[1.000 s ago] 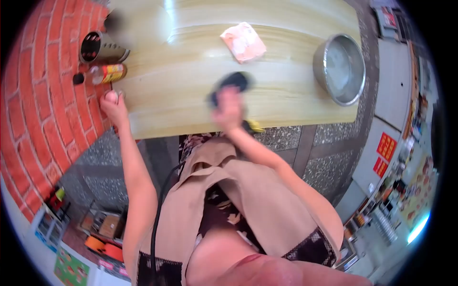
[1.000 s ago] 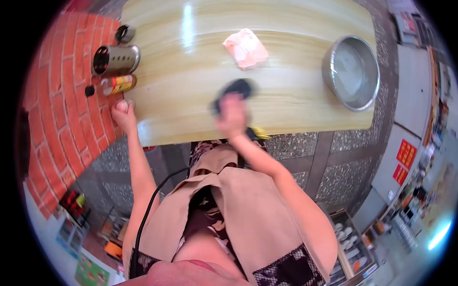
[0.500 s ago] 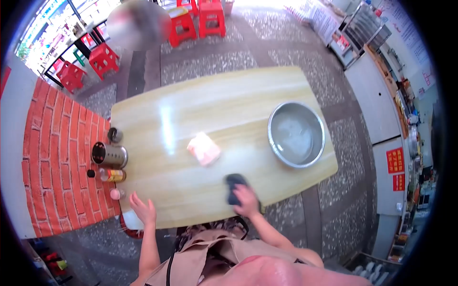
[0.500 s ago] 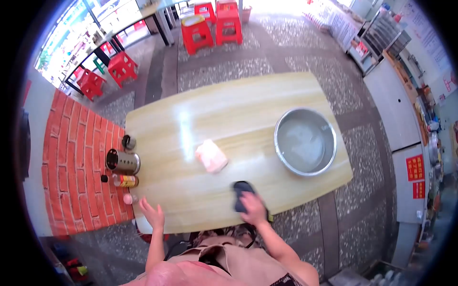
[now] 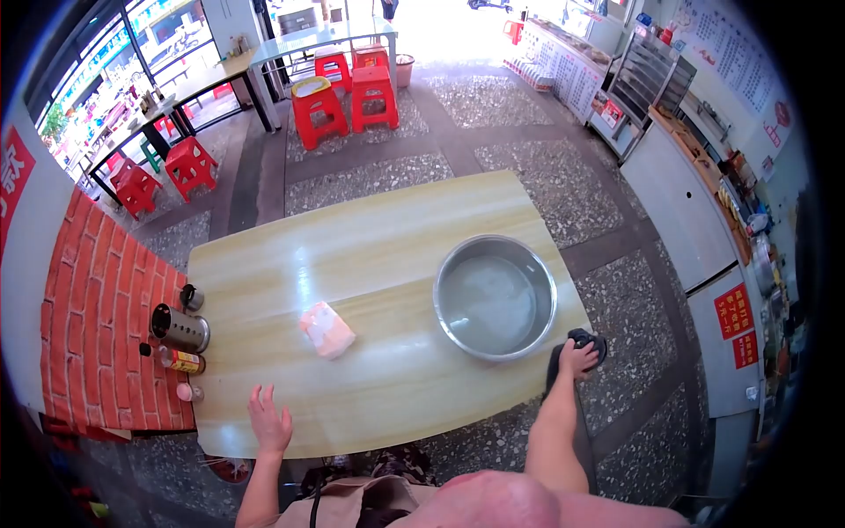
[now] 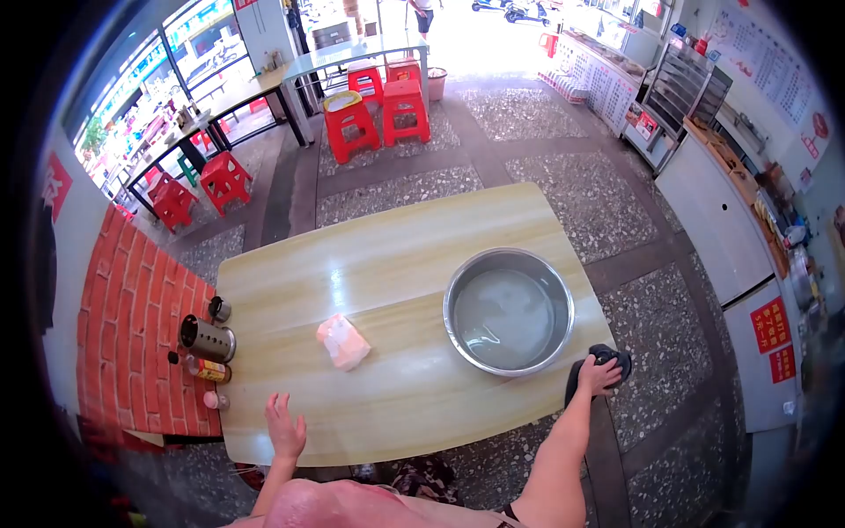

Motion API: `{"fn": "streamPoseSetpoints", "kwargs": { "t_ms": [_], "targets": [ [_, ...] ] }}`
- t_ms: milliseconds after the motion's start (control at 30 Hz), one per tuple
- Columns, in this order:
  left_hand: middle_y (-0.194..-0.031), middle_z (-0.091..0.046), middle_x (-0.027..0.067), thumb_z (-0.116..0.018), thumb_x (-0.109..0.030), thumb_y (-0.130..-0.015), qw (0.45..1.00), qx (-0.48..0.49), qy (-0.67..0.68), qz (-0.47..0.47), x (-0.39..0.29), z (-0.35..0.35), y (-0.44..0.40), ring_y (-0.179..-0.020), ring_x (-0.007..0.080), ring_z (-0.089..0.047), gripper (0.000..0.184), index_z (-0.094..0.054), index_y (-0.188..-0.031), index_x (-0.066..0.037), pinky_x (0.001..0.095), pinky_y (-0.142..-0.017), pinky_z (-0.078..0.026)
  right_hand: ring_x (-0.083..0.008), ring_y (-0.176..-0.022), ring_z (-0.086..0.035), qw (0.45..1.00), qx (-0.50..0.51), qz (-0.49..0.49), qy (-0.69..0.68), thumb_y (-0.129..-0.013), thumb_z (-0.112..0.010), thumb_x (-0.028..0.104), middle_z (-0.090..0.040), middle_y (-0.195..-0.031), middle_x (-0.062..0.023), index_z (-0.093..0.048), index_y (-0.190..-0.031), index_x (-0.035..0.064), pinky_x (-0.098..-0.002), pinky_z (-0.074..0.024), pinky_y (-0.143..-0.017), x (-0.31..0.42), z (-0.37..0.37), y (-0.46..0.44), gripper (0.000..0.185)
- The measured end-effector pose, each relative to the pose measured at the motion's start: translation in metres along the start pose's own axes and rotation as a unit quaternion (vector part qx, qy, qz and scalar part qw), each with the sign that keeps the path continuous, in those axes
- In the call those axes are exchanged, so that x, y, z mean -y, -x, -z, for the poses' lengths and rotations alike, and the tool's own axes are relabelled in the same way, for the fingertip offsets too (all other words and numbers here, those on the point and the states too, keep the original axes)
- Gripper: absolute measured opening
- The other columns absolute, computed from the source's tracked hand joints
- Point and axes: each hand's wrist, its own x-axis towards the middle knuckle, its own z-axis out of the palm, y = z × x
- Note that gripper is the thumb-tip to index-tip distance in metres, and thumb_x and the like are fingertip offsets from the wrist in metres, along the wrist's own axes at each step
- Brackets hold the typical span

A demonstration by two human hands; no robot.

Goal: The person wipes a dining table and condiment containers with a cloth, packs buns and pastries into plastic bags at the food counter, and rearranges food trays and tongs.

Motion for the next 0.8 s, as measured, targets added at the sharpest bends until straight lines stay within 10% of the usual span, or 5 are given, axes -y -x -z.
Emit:
{"fn": "streamPoseSetpoints", "kwargs": {
  "t_ms": [67, 167, 433, 633, 800],
  "targets": [
    [-0.128, -0.037, 0.0237, -0.067, -0.003, -0.07, 1.0, -0.007, 0.001, -0.014, 0.004, 0.013, 0.004, -0.118, 0.0413, -0.038, 0.062, -0.041, -0.126, -0.002, 0.0463, -0.098, -0.035, -0.0376, -0.128, -0.036, 0.977, -0.006, -0.213, 0.017, -0.076, -0.057, 0.047, -0.039, -0.138, -0.0234, -0.022, -0.142, 0.0045, -0.0523, -0.0286, -0.106, 0.02, 0.022, 0.018, 0.086],
    [-0.129, -0.036, 0.0242, -0.065, -0.002, -0.07, 0.999, -0.037, 0.012, 0.015, 0.014, 0.028, 0.021, -0.117, 0.0417, -0.038, 0.06, -0.042, -0.126, -0.001, 0.0459, -0.099, -0.034, -0.0431, -0.117, -0.047, 0.941, 0.036, -0.264, -0.207, -0.074, -0.06, 0.05, -0.045, -0.129, -0.0281, -0.022, -0.14, 0.0007, -0.0516, -0.0389, -0.097, -0.019, -0.01, 0.022, 0.091],
    [-0.128, -0.035, 0.0248, -0.061, -0.002, -0.072, 0.994, -0.031, 0.093, 0.054, 0.051, 0.043, 0.097, -0.113, 0.0408, -0.04, 0.052, -0.045, -0.121, 0.0, 0.0452, -0.097, -0.036, -0.045, -0.103, -0.056, 0.952, 0.09, -0.122, -0.265, -0.075, -0.063, 0.036, -0.057, -0.111, -0.0319, -0.039, -0.116, -0.008, -0.0481, -0.0452, -0.09, -0.023, 0.008, 0.191, 0.065],
    [-0.127, -0.038, 0.0222, -0.067, -0.006, -0.071, 0.988, -0.02, 0.149, 0.029, 0.072, 0.064, 0.176, -0.111, 0.0388, -0.043, 0.045, -0.052, -0.114, -0.001, 0.0439, -0.096, -0.037, -0.0408, -0.105, -0.057, 0.955, 0.273, 0.009, -0.117, -0.075, -0.056, 0.063, -0.057, -0.112, -0.0312, -0.046, -0.113, -0.0072, -0.0465, -0.0452, -0.09, -0.044, 0.046, 0.325, 0.08],
    [-0.126, -0.04, 0.0206, -0.068, -0.006, -0.071, 0.98, 0.054, 0.189, -0.01, 0.098, 0.077, 0.251, -0.111, 0.0379, -0.044, 0.043, -0.054, -0.112, -0.004, 0.0428, -0.094, -0.039, -0.0423, -0.102, -0.058, 0.908, 0.351, 0.141, -0.182, -0.076, -0.057, 0.058, -0.06, -0.107, -0.0298, -0.053, -0.106, -0.0043, -0.0455, -0.0442, -0.09, -0.075, 0.116, 0.436, 0.069]
  ]
}}
